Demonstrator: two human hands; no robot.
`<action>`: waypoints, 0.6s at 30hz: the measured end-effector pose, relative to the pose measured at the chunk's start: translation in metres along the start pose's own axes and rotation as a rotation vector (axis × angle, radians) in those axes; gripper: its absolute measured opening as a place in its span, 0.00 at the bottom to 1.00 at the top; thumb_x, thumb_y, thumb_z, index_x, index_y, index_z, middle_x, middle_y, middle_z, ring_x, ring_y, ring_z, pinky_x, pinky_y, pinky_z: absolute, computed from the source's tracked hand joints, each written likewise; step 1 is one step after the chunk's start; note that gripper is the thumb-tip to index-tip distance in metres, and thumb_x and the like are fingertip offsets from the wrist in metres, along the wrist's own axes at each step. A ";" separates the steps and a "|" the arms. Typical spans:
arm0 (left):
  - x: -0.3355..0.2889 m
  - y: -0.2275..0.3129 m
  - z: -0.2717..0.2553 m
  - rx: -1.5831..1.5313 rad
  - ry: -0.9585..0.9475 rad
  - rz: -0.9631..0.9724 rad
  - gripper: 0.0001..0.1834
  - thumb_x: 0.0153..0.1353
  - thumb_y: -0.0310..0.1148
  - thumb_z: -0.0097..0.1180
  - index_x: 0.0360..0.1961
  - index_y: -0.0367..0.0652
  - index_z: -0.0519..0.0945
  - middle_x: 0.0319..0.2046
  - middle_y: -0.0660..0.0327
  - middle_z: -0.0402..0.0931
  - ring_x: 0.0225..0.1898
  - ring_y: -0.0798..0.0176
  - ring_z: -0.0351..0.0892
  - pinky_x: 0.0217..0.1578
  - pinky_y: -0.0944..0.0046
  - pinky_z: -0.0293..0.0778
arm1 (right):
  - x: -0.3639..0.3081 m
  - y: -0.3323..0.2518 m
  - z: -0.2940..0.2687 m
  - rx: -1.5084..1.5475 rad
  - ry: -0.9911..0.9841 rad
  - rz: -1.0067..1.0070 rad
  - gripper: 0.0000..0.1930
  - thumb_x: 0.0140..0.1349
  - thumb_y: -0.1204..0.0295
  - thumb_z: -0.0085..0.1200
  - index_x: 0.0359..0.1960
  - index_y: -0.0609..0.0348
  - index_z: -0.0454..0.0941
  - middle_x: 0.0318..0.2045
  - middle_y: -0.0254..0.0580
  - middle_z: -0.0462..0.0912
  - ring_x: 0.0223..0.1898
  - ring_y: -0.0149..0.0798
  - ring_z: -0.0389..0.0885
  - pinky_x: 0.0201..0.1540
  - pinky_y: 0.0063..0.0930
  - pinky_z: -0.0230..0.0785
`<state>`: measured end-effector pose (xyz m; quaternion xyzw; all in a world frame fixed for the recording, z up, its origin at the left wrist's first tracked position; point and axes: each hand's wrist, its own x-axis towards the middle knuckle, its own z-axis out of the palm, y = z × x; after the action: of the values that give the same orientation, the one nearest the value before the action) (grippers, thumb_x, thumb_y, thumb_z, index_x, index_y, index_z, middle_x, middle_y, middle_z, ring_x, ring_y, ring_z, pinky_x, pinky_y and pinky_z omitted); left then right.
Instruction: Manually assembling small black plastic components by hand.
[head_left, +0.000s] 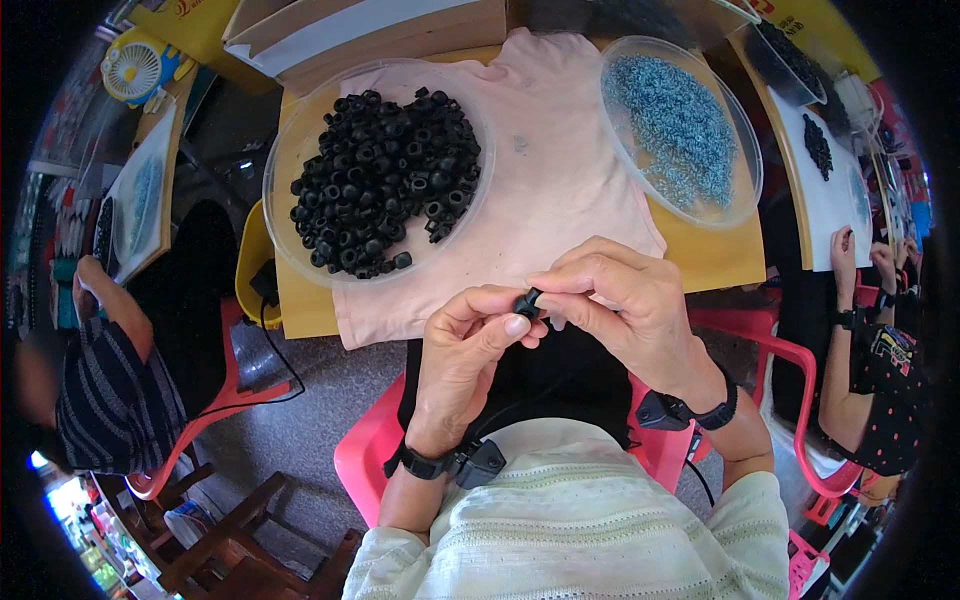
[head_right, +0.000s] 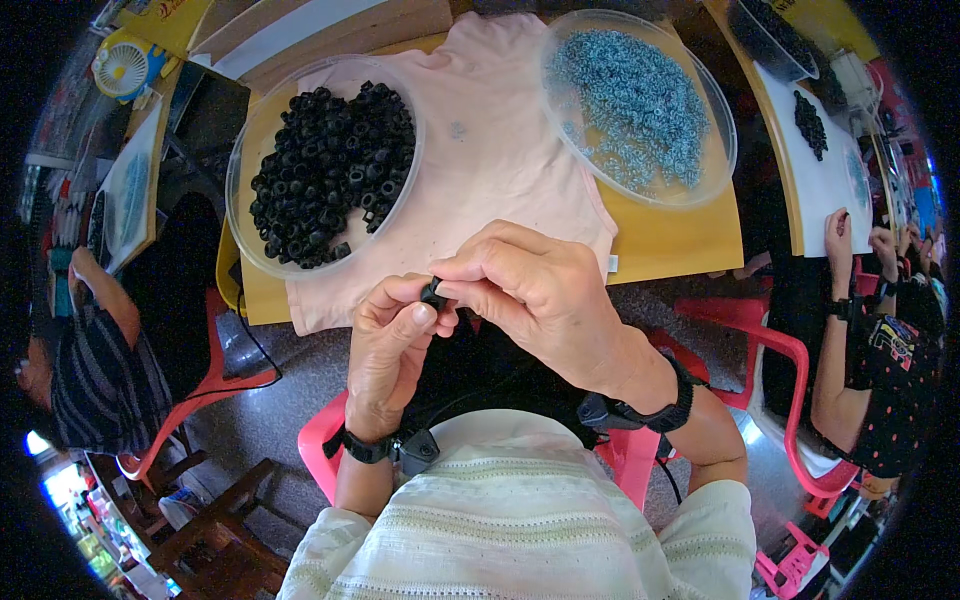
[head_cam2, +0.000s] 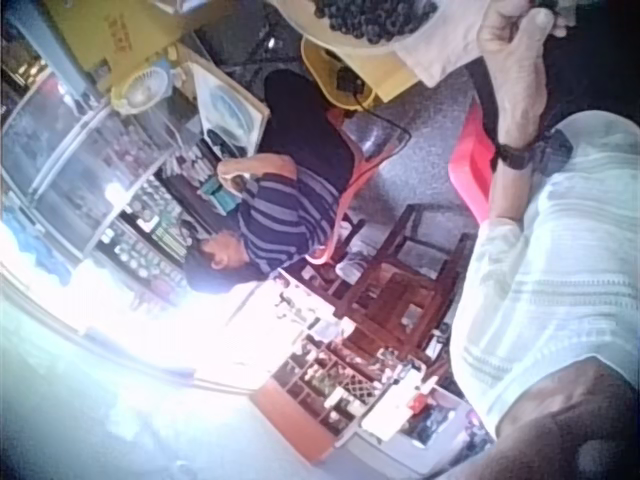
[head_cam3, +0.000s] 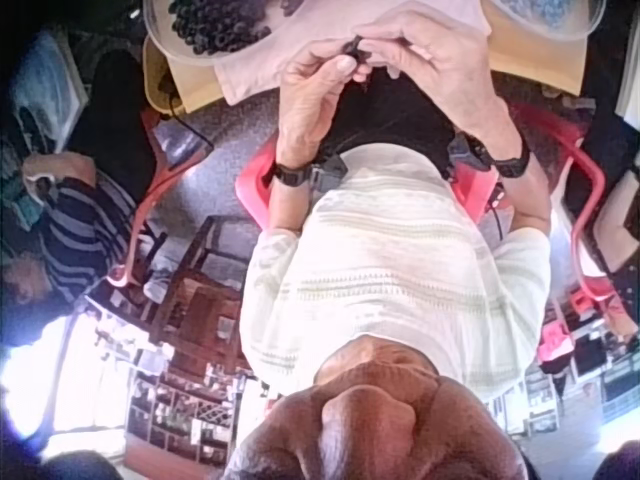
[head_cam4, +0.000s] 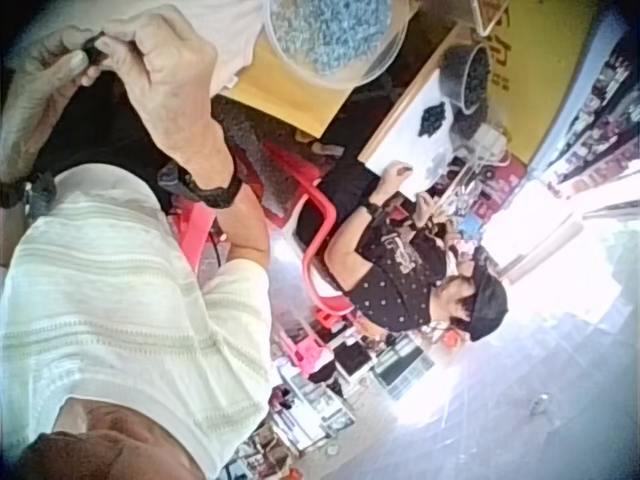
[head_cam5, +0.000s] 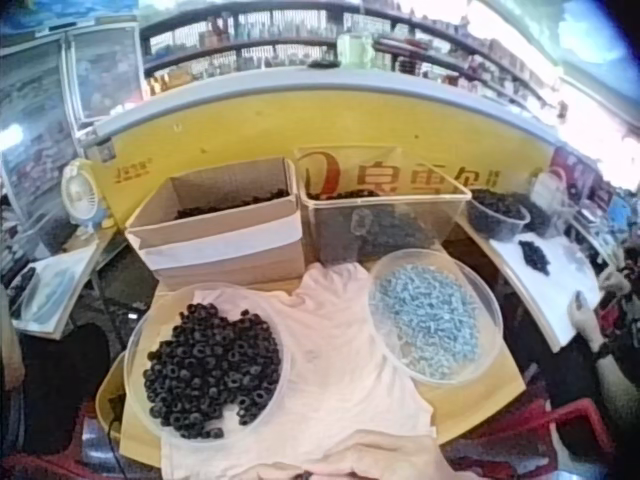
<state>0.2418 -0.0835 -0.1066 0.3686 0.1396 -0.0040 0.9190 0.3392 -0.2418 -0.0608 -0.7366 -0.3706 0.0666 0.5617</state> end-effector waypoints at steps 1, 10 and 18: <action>0.000 0.000 0.000 -0.004 0.005 -0.006 0.10 0.61 0.26 0.63 0.43 0.36 0.79 0.40 0.54 0.81 0.36 0.64 0.83 0.40 0.67 0.81 | 0.000 0.000 0.000 0.012 0.000 0.009 0.09 0.58 0.81 0.62 0.41 0.63 0.83 0.31 0.41 0.82 0.29 0.33 0.83 0.30 0.23 0.75; 0.003 -0.005 0.004 -0.082 -0.051 -0.025 0.09 0.62 0.22 0.61 0.43 0.36 0.79 0.42 0.53 0.82 0.42 0.61 0.83 0.45 0.64 0.79 | -0.002 0.003 -0.001 -0.089 0.023 -0.071 0.08 0.58 0.82 0.61 0.40 0.65 0.82 0.30 0.40 0.81 0.29 0.34 0.83 0.30 0.23 0.76; 0.005 -0.005 0.010 -0.159 -0.028 -0.104 0.08 0.65 0.26 0.59 0.44 0.40 0.80 0.44 0.55 0.82 0.46 0.60 0.82 0.52 0.60 0.76 | -0.006 -0.006 -0.004 -0.042 0.009 -0.018 0.16 0.53 0.82 0.63 0.45 0.63 0.78 0.36 0.42 0.78 0.32 0.36 0.81 0.31 0.24 0.77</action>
<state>0.2489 -0.0937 -0.1042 0.2867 0.1457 -0.0458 0.9457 0.3341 -0.2481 -0.0566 -0.7453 -0.3759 0.0504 0.5484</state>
